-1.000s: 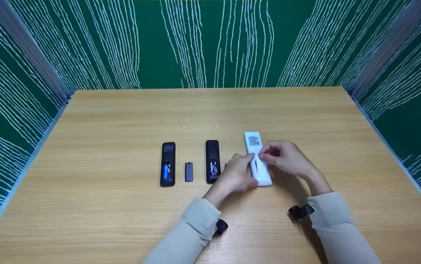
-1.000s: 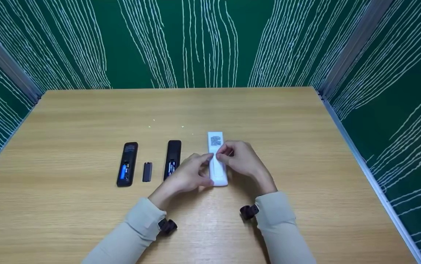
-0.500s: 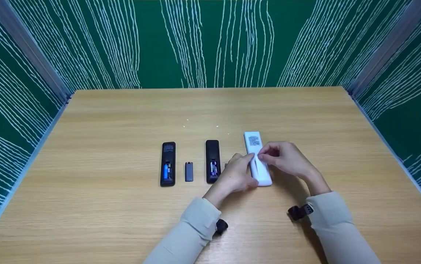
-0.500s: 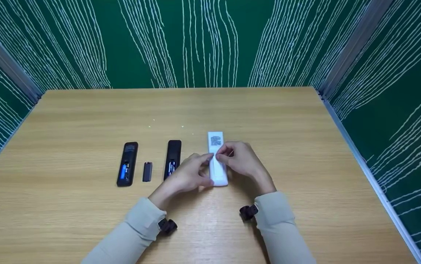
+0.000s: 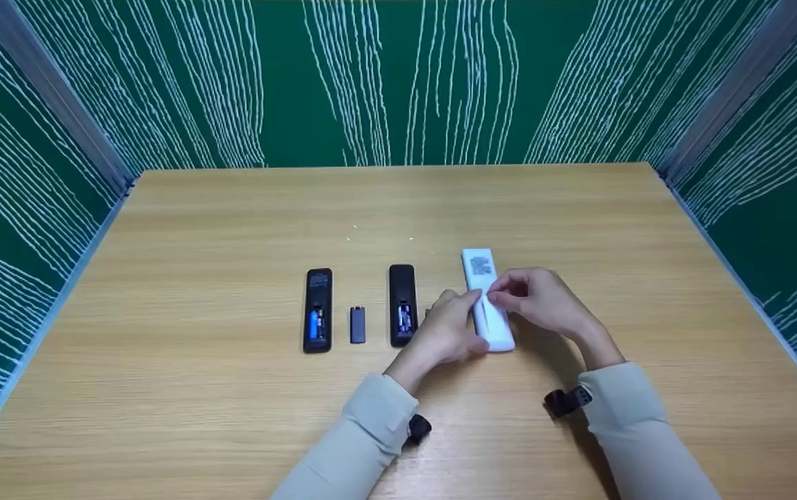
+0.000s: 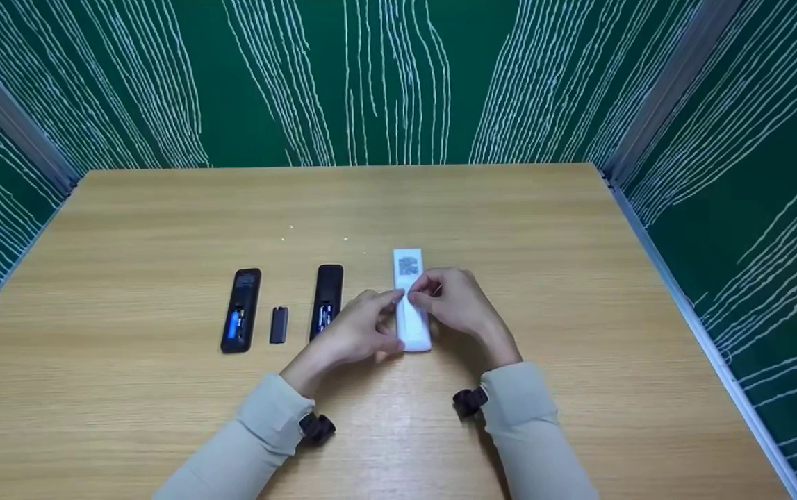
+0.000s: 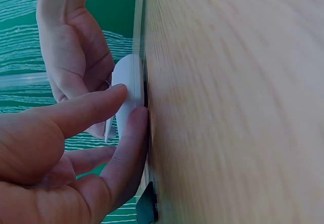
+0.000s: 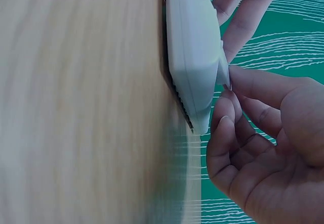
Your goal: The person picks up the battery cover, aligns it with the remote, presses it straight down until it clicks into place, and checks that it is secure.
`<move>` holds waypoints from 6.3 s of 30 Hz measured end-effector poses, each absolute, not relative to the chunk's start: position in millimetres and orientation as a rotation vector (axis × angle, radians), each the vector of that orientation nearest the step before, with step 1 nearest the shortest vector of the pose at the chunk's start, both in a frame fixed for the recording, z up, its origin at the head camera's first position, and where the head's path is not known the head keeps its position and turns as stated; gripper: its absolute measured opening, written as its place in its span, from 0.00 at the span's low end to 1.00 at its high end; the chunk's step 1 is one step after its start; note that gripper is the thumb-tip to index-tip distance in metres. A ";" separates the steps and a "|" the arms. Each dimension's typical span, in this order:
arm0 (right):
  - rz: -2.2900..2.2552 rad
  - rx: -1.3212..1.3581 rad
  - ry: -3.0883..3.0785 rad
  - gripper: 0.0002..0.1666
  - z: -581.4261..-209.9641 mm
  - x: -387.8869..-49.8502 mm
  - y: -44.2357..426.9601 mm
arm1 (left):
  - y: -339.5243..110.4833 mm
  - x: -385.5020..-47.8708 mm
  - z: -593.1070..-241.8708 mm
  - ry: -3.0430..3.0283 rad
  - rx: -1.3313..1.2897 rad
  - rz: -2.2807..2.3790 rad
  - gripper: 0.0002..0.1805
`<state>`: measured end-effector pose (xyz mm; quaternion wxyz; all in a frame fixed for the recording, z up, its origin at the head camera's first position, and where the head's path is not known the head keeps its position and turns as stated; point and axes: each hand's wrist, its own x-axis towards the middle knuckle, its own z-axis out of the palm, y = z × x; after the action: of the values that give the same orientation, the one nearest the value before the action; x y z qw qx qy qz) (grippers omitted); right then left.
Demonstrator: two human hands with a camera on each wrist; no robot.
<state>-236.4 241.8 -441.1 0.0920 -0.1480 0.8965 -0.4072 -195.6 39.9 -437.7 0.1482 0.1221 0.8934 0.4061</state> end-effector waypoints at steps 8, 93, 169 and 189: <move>-1.203 -0.429 2.659 0.04 -441.0 -236.6 241.2 | 40.3 -195.1 -437.3 2.565 0.340 1.175 0.51; -1.043 -0.361 2.316 0.15 -421.8 -263.2 246.2 | 41.7 -198.3 -435.7 2.574 0.313 1.128 0.52; -0.802 -0.283 2.260 0.23 -422.8 -276.4 249.9 | 41.7 -197.4 -435.5 2.584 0.283 1.102 0.52; -0.793 -0.317 2.275 0.23 -421.3 -274.4 248.8 | 42.5 -198.4 -435.5 2.567 0.288 1.122 0.51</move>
<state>-274.4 248.8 -421.3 0.3484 -0.1222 0.8776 -0.3058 -198.4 42.5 -435.5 0.1619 0.1007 0.8995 0.3931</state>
